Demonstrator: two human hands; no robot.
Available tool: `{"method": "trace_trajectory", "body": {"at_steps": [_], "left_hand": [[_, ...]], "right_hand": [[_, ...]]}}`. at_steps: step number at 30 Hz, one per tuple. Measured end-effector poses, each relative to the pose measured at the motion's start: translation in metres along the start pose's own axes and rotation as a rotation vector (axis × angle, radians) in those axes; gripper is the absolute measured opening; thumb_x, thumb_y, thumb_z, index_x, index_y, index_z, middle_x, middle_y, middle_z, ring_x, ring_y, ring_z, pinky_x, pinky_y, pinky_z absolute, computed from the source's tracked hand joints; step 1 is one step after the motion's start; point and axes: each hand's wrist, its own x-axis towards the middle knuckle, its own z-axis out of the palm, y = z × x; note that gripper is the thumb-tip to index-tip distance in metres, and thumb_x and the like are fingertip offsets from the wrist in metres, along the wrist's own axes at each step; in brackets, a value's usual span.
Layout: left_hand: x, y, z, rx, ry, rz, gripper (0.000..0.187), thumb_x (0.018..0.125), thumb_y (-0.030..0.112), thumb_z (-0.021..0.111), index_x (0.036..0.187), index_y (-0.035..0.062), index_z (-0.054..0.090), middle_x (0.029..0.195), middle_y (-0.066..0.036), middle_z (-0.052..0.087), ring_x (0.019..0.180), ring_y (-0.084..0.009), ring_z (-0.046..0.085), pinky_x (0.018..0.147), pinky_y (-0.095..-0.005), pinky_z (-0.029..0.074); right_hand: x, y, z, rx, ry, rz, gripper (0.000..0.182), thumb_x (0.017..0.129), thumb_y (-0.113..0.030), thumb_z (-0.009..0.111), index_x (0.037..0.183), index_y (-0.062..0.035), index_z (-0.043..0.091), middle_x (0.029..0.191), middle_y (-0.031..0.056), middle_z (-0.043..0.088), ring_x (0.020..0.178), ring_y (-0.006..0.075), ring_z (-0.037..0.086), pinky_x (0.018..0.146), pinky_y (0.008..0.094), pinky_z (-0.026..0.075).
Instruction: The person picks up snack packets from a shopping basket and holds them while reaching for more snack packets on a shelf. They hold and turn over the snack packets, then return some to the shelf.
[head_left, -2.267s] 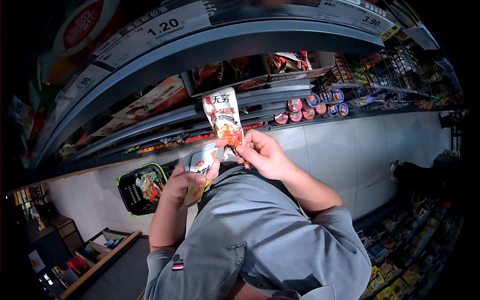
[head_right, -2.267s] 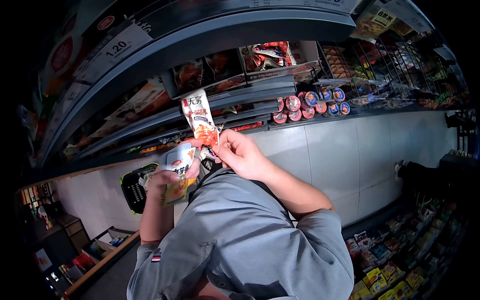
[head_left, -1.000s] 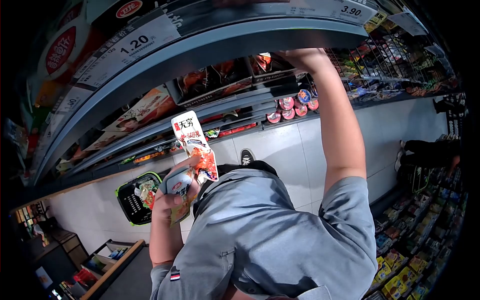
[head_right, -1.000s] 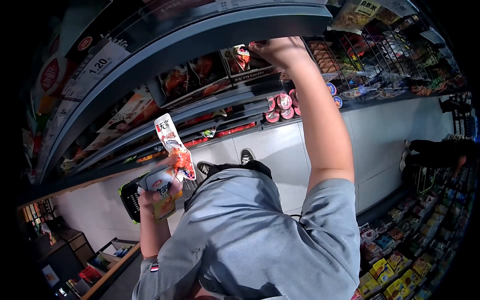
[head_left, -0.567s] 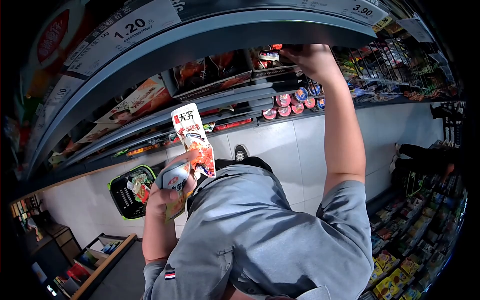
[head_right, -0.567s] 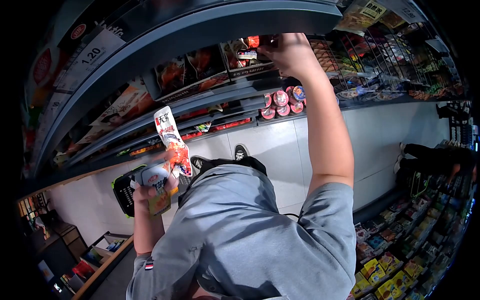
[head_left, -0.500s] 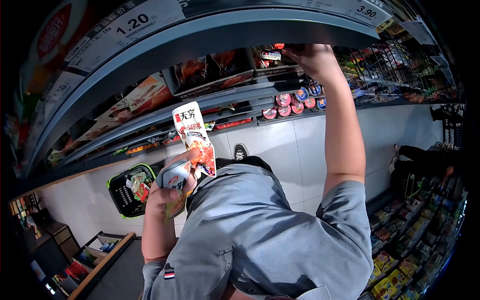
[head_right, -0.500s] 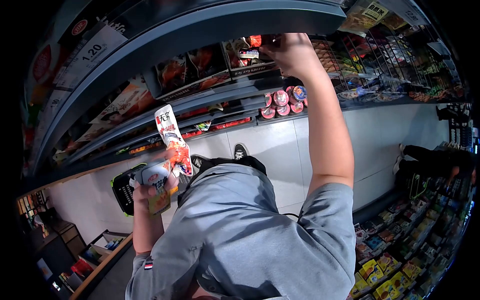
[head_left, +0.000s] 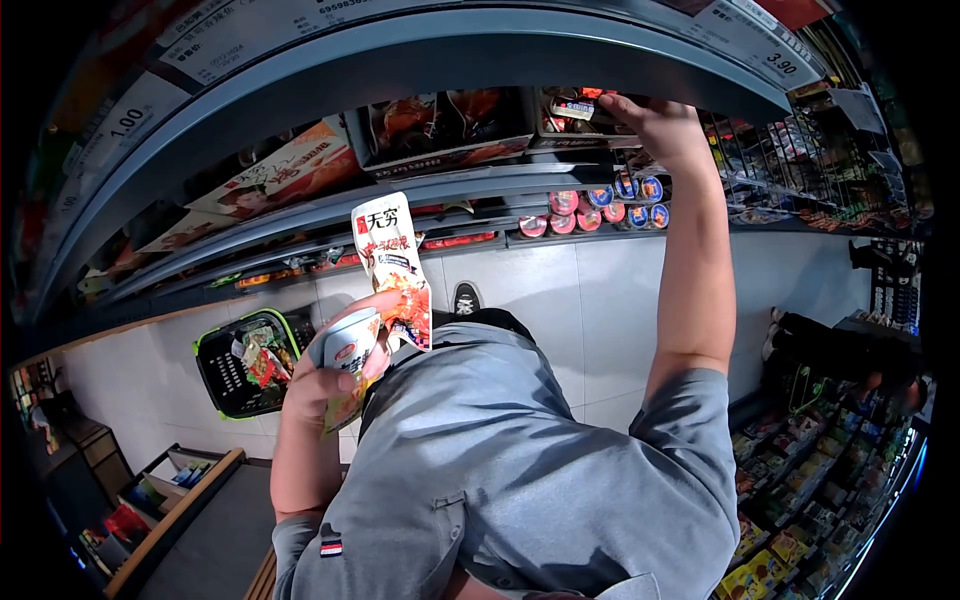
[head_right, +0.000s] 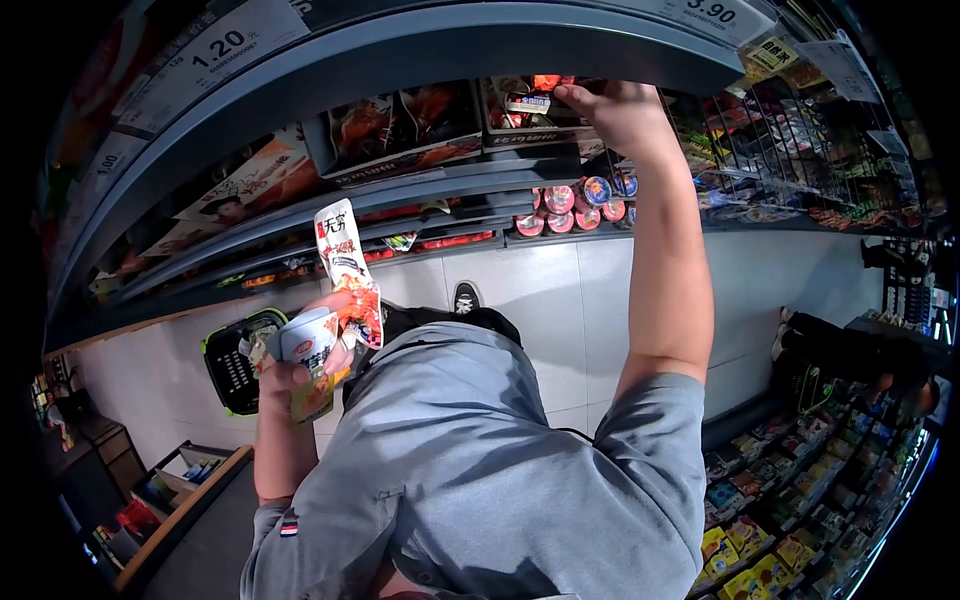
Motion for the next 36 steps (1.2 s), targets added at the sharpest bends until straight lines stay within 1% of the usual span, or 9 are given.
{"method": "trace_trajectory", "body": {"at_steps": [1,3,6,11,22,29,32,33,36], "left_hand": [[-0.001,0.0,-0.001,-0.008,-0.005,0.0,0.095,0.06,0.024,0.071,0.142,-0.0108,0.039,0.073,-0.004,0.054,0.068,-0.0115,0.048,0.064,-0.024,0.036],[-0.001,-0.001,-0.001,-0.005,0.011,-0.017,0.095,0.059,0.025,0.071,0.142,-0.0104,0.04,0.073,-0.004,0.054,0.067,-0.0112,0.048,0.063,-0.0239,0.035],[-0.001,-0.003,0.0,-0.006,0.019,-0.009,0.095,0.059,0.025,0.07,0.142,-0.0098,0.041,0.073,-0.004,0.054,0.065,-0.0111,0.047,0.062,-0.024,0.033],[-0.001,-0.006,-0.005,-0.005,0.0,0.013,0.095,0.06,0.027,0.071,0.142,-0.0104,0.04,0.071,-0.006,0.055,0.063,-0.0128,0.048,0.062,-0.0257,0.035],[0.003,-0.005,0.003,-0.001,-0.04,0.014,0.094,0.062,0.029,0.073,0.142,-0.0098,0.041,0.074,-0.004,0.054,0.067,-0.0103,0.048,0.062,-0.0221,0.033],[0.005,0.02,0.019,0.31,-0.092,0.04,0.089,0.061,0.027,0.069,0.14,-0.0063,0.047,0.075,0.002,0.047,0.067,-0.006,0.042,0.061,-0.0195,0.027],[0.007,0.028,0.02,0.454,-0.122,0.053,0.086,0.061,0.027,0.067,0.139,-0.0035,0.05,0.081,0.0,0.05,0.067,-0.0062,0.042,0.062,-0.0201,0.029],[0.008,0.029,0.029,0.486,-0.052,0.046,0.091,0.06,0.033,0.067,0.138,-0.0094,0.046,0.071,0.002,0.046,0.064,-0.006,0.042,0.06,-0.0198,0.028],[0.009,0.029,0.03,0.52,-0.057,0.05,0.09,0.061,0.031,0.066,0.139,-0.0092,0.046,0.073,0.002,0.046,0.064,-0.0056,0.042,0.059,-0.0191,0.03]], "right_hand": [[0.0,0.002,-0.001,-0.009,0.0,0.0,0.022,0.085,-0.014,0.076,0.104,-0.003,0.071,0.097,0.0102,0.074,0.091,0.0193,0.071,0.079,0.0325,0.057],[-0.002,0.011,-0.004,0.624,-0.036,0.052,0.019,0.085,-0.005,0.074,0.103,-0.0006,0.07,0.096,0.0101,0.074,0.091,0.0169,0.07,0.079,0.0297,0.059],[-0.005,0.012,-0.008,0.757,-0.02,-0.023,0.022,0.081,-0.007,0.079,0.098,0.0043,0.071,0.091,0.0097,0.072,0.082,0.0148,0.069,0.071,0.0275,0.058],[-0.037,0.002,-0.003,0.971,-0.18,-0.116,0.02,0.081,0.001,0.075,0.093,-0.0035,0.059,0.087,0.0026,0.064,0.078,0.0092,0.064,0.07,0.0243,0.056],[-0.066,-0.002,0.011,1.011,-0.111,-0.109,0.023,0.081,0.004,0.075,0.096,-0.0018,0.058,0.091,0.0061,0.065,0.083,0.0097,0.063,0.074,0.0242,0.056],[-0.051,0.007,0.012,0.953,-0.038,-0.149,0.018,0.082,0.008,0.069,0.094,-0.0009,0.059,0.093,0.0076,0.067,0.088,0.0135,0.066,0.079,0.0273,0.056],[-0.037,0.001,0.01,0.79,0.072,-0.099,0.013,0.086,0.002,0.069,0.096,-0.0001,0.06,0.095,0.0079,0.067,0.085,0.0119,0.067,0.071,0.0261,0.058],[-0.035,-0.007,0.011,0.749,0.128,-0.136,0.014,0.088,-0.001,0.07,0.099,0.0015,0.063,0.093,0.0076,0.068,0.082,0.0104,0.067,0.061,0.0243,0.058],[-0.017,0.001,0.011,0.686,0.129,-0.102,0.015,0.088,-0.001,0.069,0.101,0.0044,0.065,0.092,0.0074,0.069,0.079,0.0102,0.067,0.055,0.0236,0.058]]}}
